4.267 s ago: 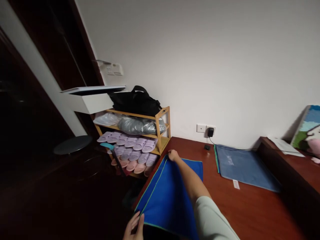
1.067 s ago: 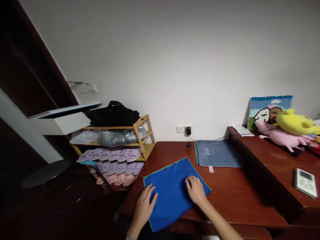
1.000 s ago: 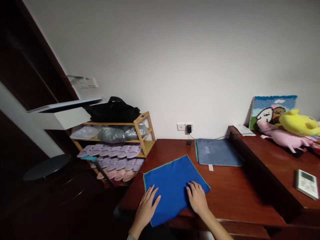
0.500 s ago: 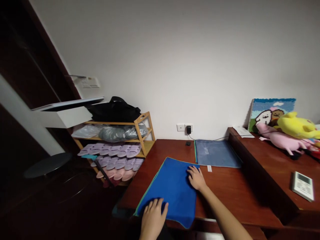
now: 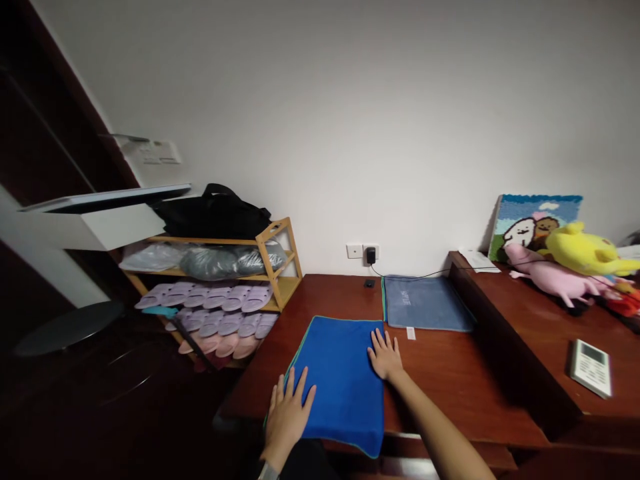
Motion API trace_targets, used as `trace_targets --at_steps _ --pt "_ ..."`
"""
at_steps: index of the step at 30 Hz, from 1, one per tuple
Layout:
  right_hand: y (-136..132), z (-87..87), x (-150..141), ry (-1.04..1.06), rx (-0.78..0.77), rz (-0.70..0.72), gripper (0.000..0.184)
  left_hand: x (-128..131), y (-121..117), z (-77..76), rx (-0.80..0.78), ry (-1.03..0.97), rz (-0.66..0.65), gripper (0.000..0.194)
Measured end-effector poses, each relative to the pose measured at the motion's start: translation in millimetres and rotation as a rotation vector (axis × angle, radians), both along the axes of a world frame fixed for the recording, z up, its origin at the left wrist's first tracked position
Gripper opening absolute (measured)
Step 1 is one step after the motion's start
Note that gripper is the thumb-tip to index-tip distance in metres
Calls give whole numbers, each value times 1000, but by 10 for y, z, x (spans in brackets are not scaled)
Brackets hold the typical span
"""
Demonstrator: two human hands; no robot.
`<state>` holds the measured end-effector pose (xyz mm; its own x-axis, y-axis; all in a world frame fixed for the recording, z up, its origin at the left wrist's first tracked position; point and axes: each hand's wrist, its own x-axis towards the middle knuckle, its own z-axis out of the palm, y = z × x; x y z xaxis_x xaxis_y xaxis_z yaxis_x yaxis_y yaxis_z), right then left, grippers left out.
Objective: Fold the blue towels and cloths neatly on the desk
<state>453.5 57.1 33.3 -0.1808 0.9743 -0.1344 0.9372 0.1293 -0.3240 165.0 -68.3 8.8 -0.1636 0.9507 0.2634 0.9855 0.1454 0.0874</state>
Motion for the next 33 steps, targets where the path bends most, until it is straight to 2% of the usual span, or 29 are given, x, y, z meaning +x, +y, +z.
trace_targets --at_steps 4,9,12,15,18,20,23,25,28,30,33 --pt "173 37 -112 20 29 -40 69 128 -100 -81 62 4 55 62" --pt "260 -82 -213 7 74 -80 73 5 -137 -198 77 23 52 62" --pt "269 -137 -226 22 97 -95 75 -30 -47 -180 95 46 35 62" --pt "266 -127 -225 24 93 -104 76 157 213 -22 127 32 -80 59" --pt "259 -91 -227 29 96 -114 75 567 625 184 112 -22 -307 53" --pt "257 -80 -231 32 95 -113 75 881 931 275 62 -53 -414 52" --pt "266 -95 -242 14 85 -96 71 1236 1337 297 -51 -87 -476 53" --pt "282 -111 -253 1 79 -92 68 1308 1527 255 -121 -104 -505 54" --pt "298 -108 -267 4 82 -109 69 1101 1664 174 -154 -96 -535 58" --pt "298 -82 -268 15 85 -122 71 782 1680 137 -144 -72 -490 59" --pt "289 -35 -254 22 78 -130 71 210 1670 104 -140 -20 -351 59"
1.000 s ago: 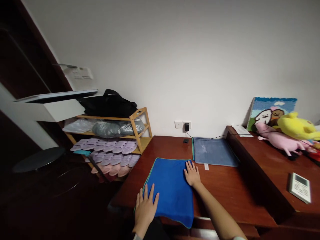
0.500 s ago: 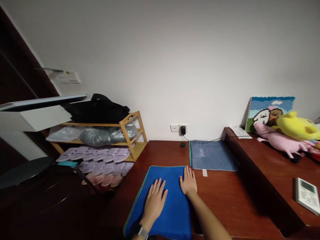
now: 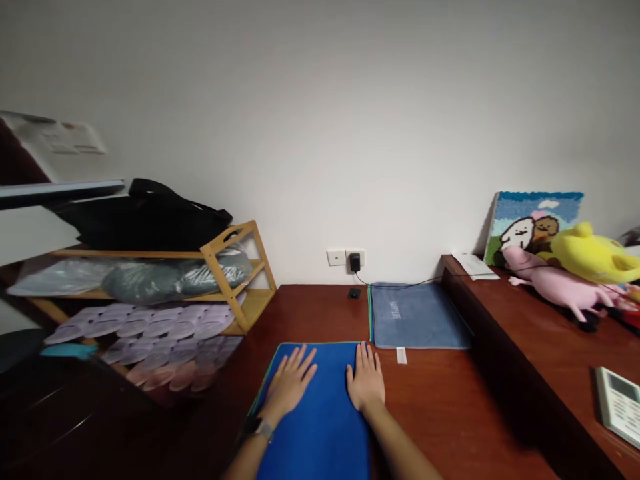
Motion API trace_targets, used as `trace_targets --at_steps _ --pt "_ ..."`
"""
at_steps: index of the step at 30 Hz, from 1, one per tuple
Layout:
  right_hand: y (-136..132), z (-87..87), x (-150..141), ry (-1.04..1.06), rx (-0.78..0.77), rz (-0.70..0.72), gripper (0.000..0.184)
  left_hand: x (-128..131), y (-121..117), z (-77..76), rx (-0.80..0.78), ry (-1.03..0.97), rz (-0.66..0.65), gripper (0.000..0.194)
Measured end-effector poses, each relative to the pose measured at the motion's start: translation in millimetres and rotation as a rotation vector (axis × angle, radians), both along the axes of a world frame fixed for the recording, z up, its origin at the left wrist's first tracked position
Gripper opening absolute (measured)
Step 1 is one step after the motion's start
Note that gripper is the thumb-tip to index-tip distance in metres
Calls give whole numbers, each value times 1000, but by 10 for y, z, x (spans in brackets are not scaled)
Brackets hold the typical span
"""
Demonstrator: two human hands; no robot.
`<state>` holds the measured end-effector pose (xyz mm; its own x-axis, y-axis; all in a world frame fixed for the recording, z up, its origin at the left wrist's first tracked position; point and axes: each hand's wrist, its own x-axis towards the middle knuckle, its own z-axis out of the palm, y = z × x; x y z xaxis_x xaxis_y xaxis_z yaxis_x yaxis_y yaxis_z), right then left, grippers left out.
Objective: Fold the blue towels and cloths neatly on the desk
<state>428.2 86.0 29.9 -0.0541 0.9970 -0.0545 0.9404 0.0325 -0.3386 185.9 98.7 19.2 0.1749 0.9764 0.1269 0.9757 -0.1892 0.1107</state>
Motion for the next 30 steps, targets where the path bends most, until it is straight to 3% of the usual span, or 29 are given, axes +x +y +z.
trace_targets --at_steps 3,5,11,21,27,30 --pt "-3 23 16 -14 -16 1 71 -409 6 -34 11 40 75 60" --pt "0 22 17 -28 -27 -1 71 -515 23 -53 17 40 80 62" --pt "117 15 -85 -75 -40 9 73 -520 173 -27 14 24 95 63" --pt "674 -26 -289 -55 10 44 75 -755 624 -6 -12 15 142 63" --pt "746 -89 -296 -58 24 42 75 -822 690 -9 41 52 134 62" --pt "738 -76 -290 -59 18 49 75 -695 666 63 120 72 79 61"
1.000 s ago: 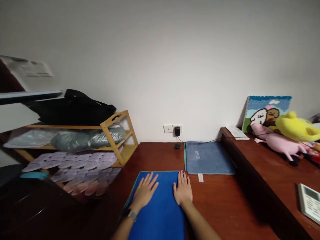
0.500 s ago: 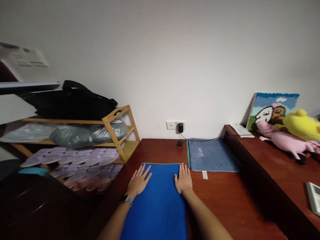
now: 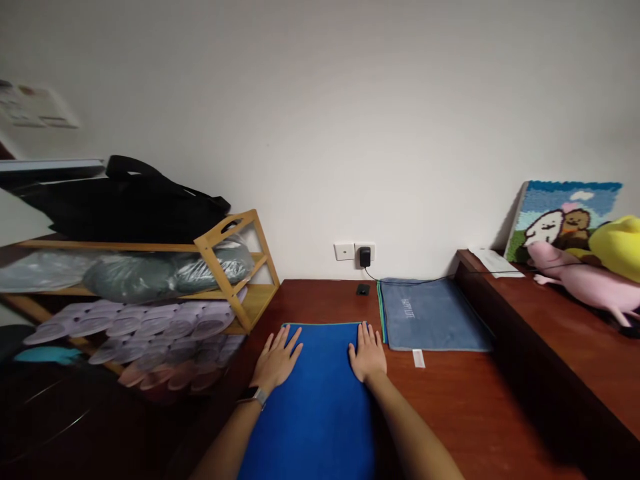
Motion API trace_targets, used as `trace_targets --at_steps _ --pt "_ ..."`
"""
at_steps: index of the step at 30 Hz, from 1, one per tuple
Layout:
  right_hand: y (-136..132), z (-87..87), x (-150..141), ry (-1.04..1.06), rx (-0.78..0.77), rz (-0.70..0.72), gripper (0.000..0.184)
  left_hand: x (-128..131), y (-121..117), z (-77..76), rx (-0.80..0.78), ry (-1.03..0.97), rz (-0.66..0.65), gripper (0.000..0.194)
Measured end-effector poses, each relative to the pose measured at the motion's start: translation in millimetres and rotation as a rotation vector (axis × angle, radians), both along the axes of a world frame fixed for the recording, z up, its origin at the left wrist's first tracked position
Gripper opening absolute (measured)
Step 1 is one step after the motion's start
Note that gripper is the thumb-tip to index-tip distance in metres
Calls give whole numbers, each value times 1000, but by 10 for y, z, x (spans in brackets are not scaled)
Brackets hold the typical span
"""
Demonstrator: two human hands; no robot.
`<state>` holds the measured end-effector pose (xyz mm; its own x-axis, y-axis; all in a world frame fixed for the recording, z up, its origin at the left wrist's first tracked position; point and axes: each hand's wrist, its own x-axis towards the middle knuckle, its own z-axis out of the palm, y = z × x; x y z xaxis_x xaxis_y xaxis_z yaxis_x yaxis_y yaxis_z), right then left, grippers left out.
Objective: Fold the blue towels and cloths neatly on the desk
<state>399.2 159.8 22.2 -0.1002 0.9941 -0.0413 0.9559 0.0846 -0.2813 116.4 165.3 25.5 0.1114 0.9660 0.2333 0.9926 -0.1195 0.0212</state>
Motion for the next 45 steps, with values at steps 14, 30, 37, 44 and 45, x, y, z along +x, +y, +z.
trace_targets --at_steps 14,30,37,44,45 --pt "-13 -18 -4 -12 4 -6 75 700 -189 -179 -132 -150 -102 72" --pt "-639 143 -69 -23 9 -62 68 -300 -670 -97 -86 -80 122 80" --pt "-1031 122 -16 42 -39 -25 71 550 -840 70 83 -120 -143 68" --pt "-1008 90 -19 48 -37 -13 70 1459 -789 -4 -119 -146 -252 65" --pt "-1008 80 -22 48 -31 -15 70 1385 -803 -32 -127 -143 -226 65"
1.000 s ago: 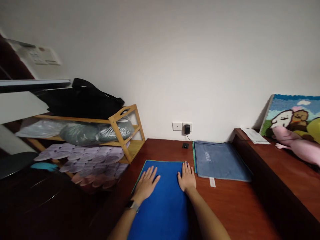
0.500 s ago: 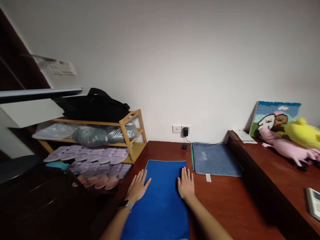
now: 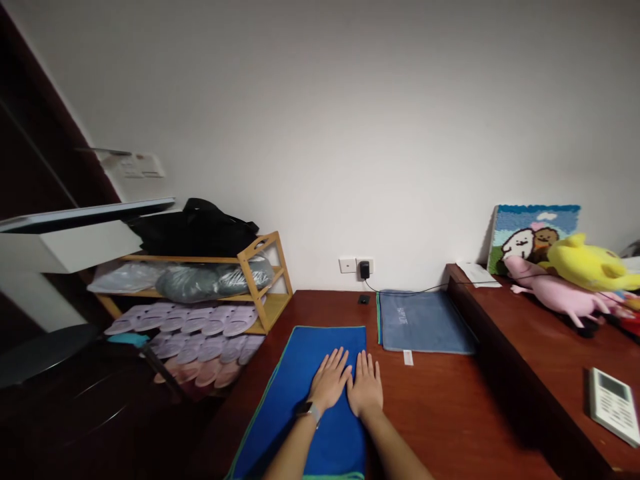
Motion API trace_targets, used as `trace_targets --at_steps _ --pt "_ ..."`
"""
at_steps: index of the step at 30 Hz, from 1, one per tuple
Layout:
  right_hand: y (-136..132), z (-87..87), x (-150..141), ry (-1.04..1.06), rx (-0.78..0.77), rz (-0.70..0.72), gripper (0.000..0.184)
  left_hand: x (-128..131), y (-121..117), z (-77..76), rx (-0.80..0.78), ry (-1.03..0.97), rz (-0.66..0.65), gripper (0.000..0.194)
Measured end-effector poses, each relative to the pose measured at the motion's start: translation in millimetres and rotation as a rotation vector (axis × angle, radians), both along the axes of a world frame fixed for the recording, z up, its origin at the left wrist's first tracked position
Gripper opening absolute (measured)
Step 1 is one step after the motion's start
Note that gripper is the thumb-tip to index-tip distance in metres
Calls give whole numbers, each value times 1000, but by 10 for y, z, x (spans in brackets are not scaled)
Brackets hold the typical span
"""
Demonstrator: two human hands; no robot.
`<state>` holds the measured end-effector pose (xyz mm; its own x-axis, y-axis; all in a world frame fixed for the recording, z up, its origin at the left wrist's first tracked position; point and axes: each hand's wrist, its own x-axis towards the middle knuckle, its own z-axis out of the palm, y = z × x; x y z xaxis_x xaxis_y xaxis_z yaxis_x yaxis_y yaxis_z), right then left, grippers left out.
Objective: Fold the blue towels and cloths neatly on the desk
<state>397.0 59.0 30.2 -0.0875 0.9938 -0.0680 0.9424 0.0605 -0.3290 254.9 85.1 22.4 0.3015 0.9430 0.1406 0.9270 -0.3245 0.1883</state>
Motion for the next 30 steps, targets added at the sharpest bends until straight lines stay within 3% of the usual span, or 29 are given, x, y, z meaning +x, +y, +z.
trace_targets --at_steps 2,7,9,11,17,23,26,30 --pt "-4 -16 -2 -5 9 -4 71 -309 -69 -51 -13 20 78 68" --pt "-13 -11 5 -42 0 -7 72 -1416 -360 -96 -60 97 302 78" --pt "-4 13 -2 -57 -8 -10 71 -1689 -442 -101 -59 102 300 79" --pt "-8 44 -15 -63 -15 -19 71 -1793 -479 -113 -44 98 280 79" --pt "-370 82 -11 -56 -16 -56 70 -1725 -469 -102 -24 94 265 78" --pt "-855 82 43 6 -9 -19 70 -1678 -413 74 -58 134 289 82" --pt "-880 95 43 27 14 5 68 -1252 -440 143 85 74 213 78" --pt "-806 13 52 42 10 57 65 -283 -573 102 90 -7 -95 70"
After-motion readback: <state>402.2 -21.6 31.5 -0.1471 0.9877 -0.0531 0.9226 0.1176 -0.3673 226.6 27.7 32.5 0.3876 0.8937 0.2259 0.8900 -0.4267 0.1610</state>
